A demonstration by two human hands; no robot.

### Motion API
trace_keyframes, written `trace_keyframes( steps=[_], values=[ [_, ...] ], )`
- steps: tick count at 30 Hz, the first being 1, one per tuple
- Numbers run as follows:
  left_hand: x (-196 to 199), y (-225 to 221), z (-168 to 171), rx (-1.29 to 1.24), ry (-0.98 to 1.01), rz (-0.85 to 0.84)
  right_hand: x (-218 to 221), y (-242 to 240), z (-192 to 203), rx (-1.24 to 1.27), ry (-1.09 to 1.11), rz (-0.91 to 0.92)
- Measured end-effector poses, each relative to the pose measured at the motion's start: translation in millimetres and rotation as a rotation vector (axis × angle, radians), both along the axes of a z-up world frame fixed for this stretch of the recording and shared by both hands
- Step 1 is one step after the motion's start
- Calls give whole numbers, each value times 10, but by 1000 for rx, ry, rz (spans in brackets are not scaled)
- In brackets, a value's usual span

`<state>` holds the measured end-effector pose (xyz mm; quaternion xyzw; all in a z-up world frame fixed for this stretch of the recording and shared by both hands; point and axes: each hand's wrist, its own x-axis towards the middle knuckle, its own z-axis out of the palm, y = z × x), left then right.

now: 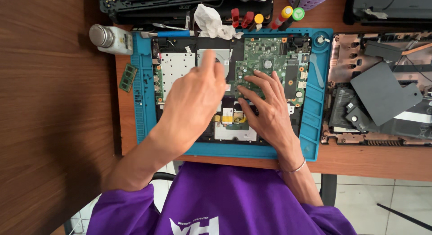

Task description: The person uses a green-handled screwdriver to remove screws from the internal chassis of a disassembled laptop. They carefully place the removed screws onto a blue anti-static mat on the workbench. The person then uses their fingers to adjust and inspect components on the motherboard and cooling assembly.

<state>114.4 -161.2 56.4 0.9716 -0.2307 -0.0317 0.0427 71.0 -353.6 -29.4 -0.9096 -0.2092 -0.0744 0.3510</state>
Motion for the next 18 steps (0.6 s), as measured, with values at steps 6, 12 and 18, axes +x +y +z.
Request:
trace_keyframes(
  steps=[6, 12, 18],
  values=[
    [18, 113, 3, -120, -30, -84, -2, 1, -1, -4, -5, 1],
    [1, 256, 12, -273, -96, -121, -5, 7, 11, 8, -11, -6],
    [-146, 477, 95, -411, -6, 18, -3, 32, 24, 15, -23, -22]
  ],
)
